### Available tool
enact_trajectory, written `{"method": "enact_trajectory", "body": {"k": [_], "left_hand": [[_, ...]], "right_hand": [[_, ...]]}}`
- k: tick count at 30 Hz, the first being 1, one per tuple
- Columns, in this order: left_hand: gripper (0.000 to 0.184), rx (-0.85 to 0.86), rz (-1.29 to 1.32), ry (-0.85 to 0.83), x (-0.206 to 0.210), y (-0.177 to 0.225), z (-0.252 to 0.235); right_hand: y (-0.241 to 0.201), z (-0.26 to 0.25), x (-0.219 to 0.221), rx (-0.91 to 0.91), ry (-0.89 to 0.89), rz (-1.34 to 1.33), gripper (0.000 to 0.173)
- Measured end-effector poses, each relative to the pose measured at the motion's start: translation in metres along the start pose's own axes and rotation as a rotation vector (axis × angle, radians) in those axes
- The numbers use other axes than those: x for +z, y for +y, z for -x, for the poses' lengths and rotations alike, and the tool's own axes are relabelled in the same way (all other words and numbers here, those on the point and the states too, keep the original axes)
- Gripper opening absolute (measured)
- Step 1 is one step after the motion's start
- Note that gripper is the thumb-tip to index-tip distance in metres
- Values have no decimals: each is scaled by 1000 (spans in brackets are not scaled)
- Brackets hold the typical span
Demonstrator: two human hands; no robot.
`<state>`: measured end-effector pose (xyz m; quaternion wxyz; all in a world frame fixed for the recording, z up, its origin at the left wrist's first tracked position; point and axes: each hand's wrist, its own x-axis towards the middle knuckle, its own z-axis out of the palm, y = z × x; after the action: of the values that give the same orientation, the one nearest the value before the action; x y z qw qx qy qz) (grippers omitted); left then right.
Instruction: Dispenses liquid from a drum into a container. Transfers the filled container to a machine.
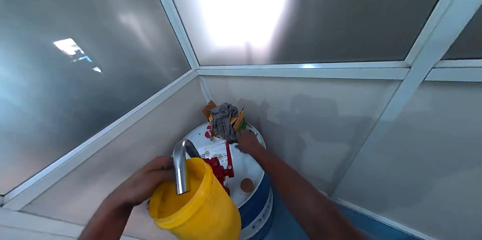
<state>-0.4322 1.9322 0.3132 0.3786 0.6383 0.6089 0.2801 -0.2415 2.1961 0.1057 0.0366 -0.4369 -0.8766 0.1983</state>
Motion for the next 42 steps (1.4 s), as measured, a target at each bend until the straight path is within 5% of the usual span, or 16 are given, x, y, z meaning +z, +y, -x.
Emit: {"method": "enact_trajectory", "body": {"k": [3,8,15,19,22,29,32,35,39,42], "left_hand": [[23,13,26,-28,-5,-4,-2],[26,49,71,-90,-10,-4,-7],[23,76,22,-222,-26,-10,-14],[24,106,2,-288,-37,-12,-20],[22,157,-28,-305,-38,-13,-23],[21,193,-96,-374,-41,-13,-25],[21,212,-103,-372,-40,-13,-27],[20,197,-93,-354,-38,-13,-27],[20,234,-26,-381,-37,-18,-29],[21,257,-13,-417,-39,-21,-32]], "right_hand": [[24,37,81,-60,-59,-70,60],[5,143,120,12,-196,-125,50],[-45,262,12,-159,-384,-231,31],[-70,253,-76,-305,-49,-196,27],[-76,209,-122,-264,-2,-171,26],[-59,111,-140,-231,108,-90,24],[-24,31,-98,-193,123,-80,26],[17,-9,-6,-127,33,-99,30],[34,52,103,-62,-105,-136,37],[18,136,120,-26,-227,-174,38]]}}
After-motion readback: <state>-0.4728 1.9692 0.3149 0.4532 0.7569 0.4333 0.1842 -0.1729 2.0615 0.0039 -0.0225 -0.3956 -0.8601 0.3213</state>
